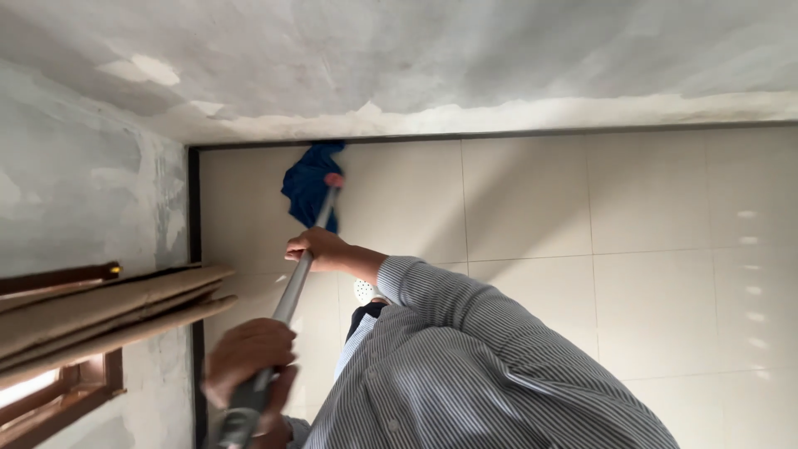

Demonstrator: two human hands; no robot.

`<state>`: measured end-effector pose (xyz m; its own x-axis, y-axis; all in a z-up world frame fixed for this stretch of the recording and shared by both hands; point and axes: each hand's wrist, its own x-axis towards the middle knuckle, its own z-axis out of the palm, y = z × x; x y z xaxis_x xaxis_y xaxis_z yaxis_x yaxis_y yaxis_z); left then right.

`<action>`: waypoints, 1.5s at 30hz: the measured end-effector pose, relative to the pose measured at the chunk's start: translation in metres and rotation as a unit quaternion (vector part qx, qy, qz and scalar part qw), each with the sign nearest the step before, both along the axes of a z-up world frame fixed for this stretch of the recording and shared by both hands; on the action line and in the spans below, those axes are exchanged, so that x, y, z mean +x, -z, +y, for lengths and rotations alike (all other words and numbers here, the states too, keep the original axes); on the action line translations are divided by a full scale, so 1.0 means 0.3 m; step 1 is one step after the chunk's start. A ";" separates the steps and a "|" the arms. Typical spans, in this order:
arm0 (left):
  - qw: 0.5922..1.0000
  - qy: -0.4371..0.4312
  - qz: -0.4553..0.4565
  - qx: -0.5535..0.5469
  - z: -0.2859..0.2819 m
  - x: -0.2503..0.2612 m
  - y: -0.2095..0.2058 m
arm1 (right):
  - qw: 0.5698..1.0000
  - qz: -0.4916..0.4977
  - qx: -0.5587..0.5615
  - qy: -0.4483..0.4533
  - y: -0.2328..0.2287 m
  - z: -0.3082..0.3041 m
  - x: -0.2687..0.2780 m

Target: The person mops a tiled floor in a hallway using a blue mop, moving the mop head along the baseboards, near a staircase railing, and under a set of brown curtains.

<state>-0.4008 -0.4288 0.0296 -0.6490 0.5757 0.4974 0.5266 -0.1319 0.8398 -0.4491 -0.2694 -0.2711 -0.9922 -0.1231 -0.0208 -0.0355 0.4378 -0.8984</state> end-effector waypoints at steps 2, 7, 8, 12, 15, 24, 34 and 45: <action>0.997 0.040 -0.028 0.055 -0.011 -0.086 -0.002 | 0.998 -0.026 0.052 0.010 0.013 0.043 0.027; 0.973 0.173 -0.098 0.117 0.059 -0.221 0.186 | 0.980 -0.117 0.050 0.151 0.131 0.252 0.183; 0.970 0.188 -0.104 0.112 0.089 -0.224 0.252 | 0.978 -0.097 0.053 0.179 0.172 0.320 0.231; 0.958 0.241 -0.117 0.100 0.280 -0.150 0.487 | 0.957 -0.065 0.147 0.240 0.299 0.596 0.378; 0.958 0.259 -0.110 0.061 0.283 -0.145 0.527 | 0.947 -0.081 0.202 0.235 0.350 0.640 0.368; 0.996 0.062 -0.067 0.008 -0.039 -0.247 0.112 | 0.987 -0.036 -0.023 0.157 0.224 0.144 -0.084; 0.995 0.049 0.070 -0.058 0.124 -0.234 0.046 | 0.999 -0.013 0.013 0.044 0.057 0.102 -0.225; 0.964 0.247 -0.069 0.065 0.414 -0.213 0.363 | 0.958 -0.082 0.140 0.237 0.172 0.681 0.226</action>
